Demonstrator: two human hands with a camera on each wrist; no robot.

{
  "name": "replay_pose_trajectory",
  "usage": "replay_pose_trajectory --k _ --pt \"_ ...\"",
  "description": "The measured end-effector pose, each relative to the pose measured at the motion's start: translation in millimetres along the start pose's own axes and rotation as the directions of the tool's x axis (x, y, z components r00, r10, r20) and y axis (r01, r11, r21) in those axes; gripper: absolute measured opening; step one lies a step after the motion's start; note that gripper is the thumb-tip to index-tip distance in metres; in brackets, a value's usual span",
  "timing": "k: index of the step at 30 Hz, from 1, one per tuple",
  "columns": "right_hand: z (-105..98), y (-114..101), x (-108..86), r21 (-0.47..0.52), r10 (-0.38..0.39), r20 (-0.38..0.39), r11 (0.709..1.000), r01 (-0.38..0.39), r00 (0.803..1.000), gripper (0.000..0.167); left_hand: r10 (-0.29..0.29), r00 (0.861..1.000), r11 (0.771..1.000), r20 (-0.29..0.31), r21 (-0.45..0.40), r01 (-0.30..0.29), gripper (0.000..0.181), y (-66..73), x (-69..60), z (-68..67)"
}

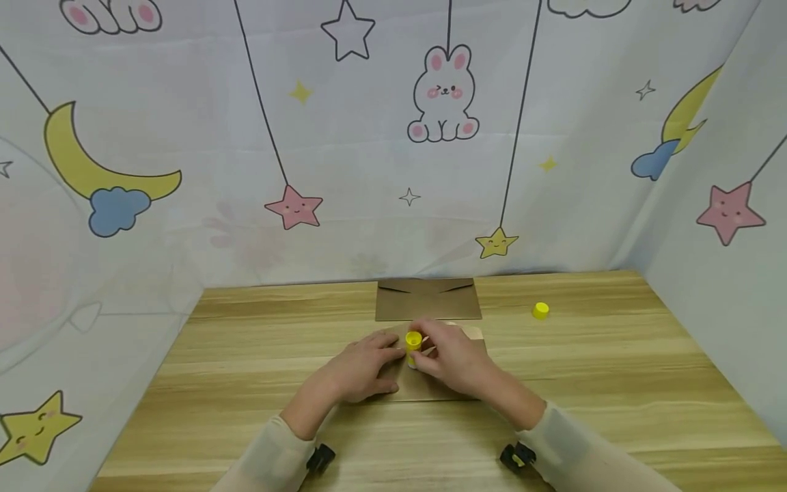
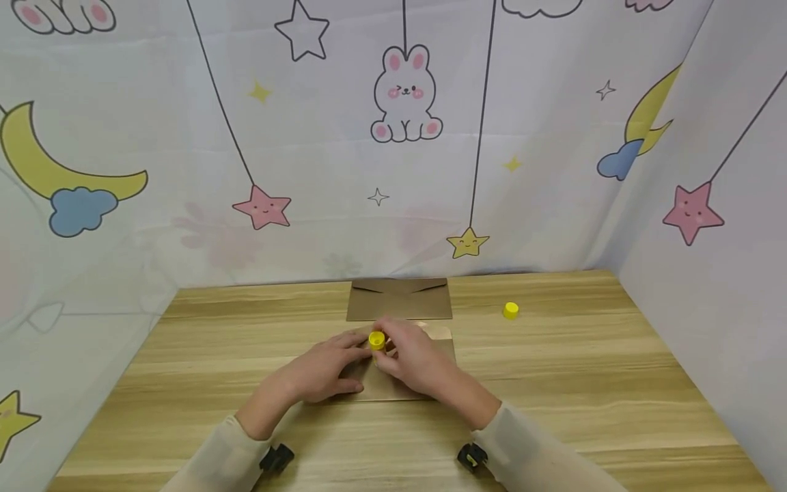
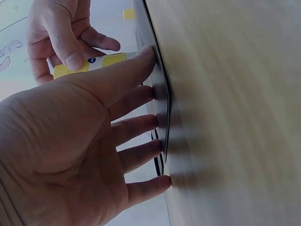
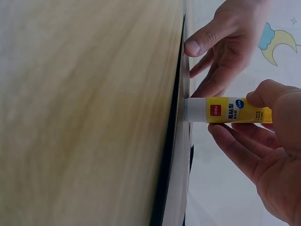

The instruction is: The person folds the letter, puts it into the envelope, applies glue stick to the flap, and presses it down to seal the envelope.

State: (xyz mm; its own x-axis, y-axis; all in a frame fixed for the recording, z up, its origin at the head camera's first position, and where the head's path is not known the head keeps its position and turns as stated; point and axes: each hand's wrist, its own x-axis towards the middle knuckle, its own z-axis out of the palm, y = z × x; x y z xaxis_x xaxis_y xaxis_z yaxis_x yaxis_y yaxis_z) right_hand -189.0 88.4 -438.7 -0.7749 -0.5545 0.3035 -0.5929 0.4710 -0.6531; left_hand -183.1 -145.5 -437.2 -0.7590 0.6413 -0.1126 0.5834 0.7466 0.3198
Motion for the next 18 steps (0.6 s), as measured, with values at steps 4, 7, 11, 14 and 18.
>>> replay_pose_trajectory --k 4,7,11,14,18 --pt "-5.0 -1.5 -2.4 -0.008 0.04 -0.002 0.999 -0.04 0.999 0.031 0.004 1.0 1.0 -0.005 -0.008 -0.004 0.06 -0.2 -0.9 0.2" --pt "-11.3 -0.6 -6.0 -0.022 0.072 -0.002 0.997 -0.072 0.997 0.031 0.01 1.0 1.0 -0.003 -0.009 -0.01 0.06 -0.4 -0.7 0.7" --pt "-22.5 2.5 -11.2 -0.065 0.116 -0.002 0.991 -0.116 0.993 0.031 0.011 1.0 1.0 0.005 -0.013 -0.011 0.06 -0.6 -0.4 1.2" --pt "-32.7 6.0 -14.8 -0.101 0.14 0.001 0.985 -0.139 0.99 0.031 0.014 1.0 1.0 0.004 -0.015 -0.014 0.06 -0.1 -0.6 1.0" --pt "-45.2 10.7 -18.9 -0.132 0.162 0.022 0.979 -0.158 0.987 0.031 0.017 1.0 1.0 -0.001 -0.017 -0.017 0.06 0.4 -1.0 0.2"
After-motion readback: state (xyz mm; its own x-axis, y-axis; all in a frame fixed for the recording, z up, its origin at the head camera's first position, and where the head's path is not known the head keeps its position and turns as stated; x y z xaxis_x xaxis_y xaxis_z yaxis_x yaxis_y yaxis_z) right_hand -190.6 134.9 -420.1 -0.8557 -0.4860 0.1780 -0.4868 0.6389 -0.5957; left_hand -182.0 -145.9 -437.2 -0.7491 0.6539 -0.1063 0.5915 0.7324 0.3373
